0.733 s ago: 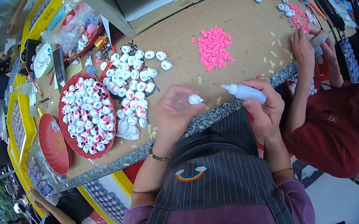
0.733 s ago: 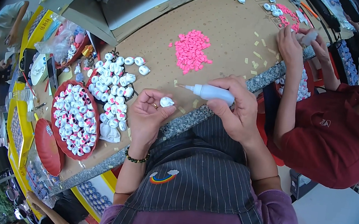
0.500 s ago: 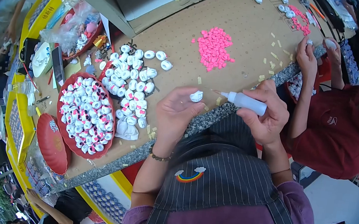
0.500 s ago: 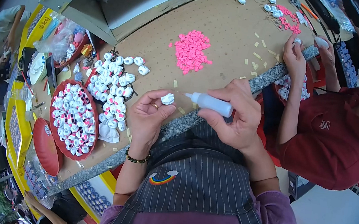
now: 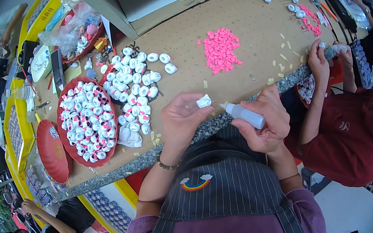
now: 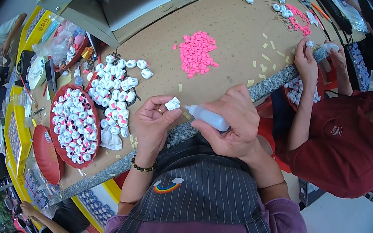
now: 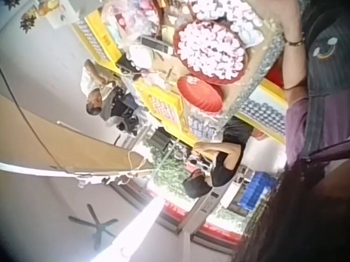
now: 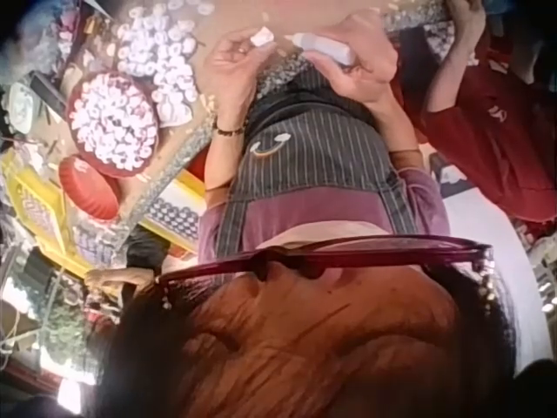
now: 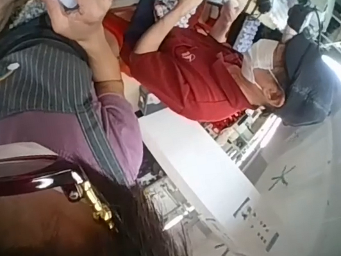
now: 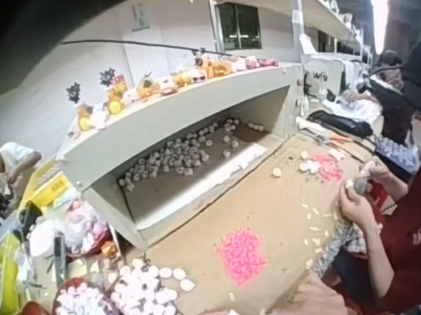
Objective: Applying glue to small white ceramic pieces and joining them together.
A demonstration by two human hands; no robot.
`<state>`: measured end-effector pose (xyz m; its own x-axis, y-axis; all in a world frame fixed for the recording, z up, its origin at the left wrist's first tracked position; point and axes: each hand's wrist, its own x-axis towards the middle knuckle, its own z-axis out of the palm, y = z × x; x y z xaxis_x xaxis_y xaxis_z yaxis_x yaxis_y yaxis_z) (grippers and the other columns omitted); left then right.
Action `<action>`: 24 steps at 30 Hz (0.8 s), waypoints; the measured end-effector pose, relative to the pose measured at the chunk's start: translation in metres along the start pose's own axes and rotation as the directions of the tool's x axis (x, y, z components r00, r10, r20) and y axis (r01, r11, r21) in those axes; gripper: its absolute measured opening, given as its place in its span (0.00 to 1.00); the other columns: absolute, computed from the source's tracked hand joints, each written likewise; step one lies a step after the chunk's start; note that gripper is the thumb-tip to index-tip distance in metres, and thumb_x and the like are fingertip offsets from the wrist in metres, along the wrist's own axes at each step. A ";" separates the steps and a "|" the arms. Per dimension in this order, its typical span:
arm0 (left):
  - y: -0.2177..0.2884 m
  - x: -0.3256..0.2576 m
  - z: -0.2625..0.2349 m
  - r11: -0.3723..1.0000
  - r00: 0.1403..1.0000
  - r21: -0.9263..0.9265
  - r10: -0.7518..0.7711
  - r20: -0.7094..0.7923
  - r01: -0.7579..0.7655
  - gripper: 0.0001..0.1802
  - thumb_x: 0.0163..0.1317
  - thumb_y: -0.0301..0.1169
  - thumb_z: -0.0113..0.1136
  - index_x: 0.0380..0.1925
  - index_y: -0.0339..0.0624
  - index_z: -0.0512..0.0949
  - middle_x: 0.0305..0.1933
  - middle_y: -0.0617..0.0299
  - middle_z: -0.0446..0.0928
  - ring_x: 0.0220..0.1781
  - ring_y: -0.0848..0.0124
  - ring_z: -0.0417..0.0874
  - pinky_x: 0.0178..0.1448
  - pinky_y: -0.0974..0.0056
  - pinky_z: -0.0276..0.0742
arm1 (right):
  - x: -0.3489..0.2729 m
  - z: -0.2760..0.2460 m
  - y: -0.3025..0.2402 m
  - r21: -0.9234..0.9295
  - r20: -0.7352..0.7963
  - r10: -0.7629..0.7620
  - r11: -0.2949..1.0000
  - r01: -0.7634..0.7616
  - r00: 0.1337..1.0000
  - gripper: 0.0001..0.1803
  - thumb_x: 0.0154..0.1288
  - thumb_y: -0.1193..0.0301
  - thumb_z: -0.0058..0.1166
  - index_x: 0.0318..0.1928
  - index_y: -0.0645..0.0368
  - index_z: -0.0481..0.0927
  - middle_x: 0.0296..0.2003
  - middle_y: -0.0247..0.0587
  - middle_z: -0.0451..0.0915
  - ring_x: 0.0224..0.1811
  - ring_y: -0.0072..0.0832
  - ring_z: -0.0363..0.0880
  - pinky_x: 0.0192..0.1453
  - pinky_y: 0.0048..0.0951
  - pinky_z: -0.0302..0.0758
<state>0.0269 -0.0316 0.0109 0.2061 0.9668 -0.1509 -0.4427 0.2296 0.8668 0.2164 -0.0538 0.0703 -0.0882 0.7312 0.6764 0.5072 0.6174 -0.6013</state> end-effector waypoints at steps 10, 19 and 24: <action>0.002 -0.002 0.001 1.000 0.999 -0.009 -0.011 0.034 0.011 0.16 0.55 0.09 0.60 0.43 0.27 0.75 0.42 0.53 0.80 0.45 0.67 0.83 0.50 0.66 0.81 | -0.003 0.002 0.002 -0.014 0.023 0.021 1.000 -0.021 1.000 0.16 0.42 0.74 0.71 0.34 0.64 0.80 0.25 0.40 0.78 0.26 0.34 0.74 0.38 0.33 0.65; 0.002 -0.002 0.001 1.000 0.999 -0.007 -0.014 0.038 0.014 0.16 0.55 0.10 0.61 0.44 0.27 0.75 0.41 0.53 0.81 0.43 0.69 0.84 0.48 0.69 0.82 | -0.006 0.003 0.004 -0.017 0.022 0.005 1.000 -0.005 1.000 0.16 0.45 0.73 0.70 0.34 0.66 0.80 0.23 0.41 0.77 0.25 0.34 0.72 0.38 0.32 0.65; 0.001 -0.002 0.001 1.000 1.000 -0.005 -0.010 0.025 0.010 0.16 0.55 0.10 0.61 0.45 0.27 0.74 0.41 0.52 0.81 0.42 0.71 0.84 0.45 0.71 0.83 | -0.004 0.004 0.005 -0.010 0.014 -0.016 1.000 0.016 1.000 0.16 0.48 0.71 0.69 0.35 0.67 0.80 0.21 0.42 0.75 0.23 0.33 0.69 0.37 0.31 0.65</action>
<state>0.0264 -0.0335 0.0128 0.2322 0.9614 -0.1478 -0.4453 0.2402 0.8626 0.2155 -0.0528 0.0627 -0.1085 0.7252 0.6799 0.5139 0.6264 -0.5861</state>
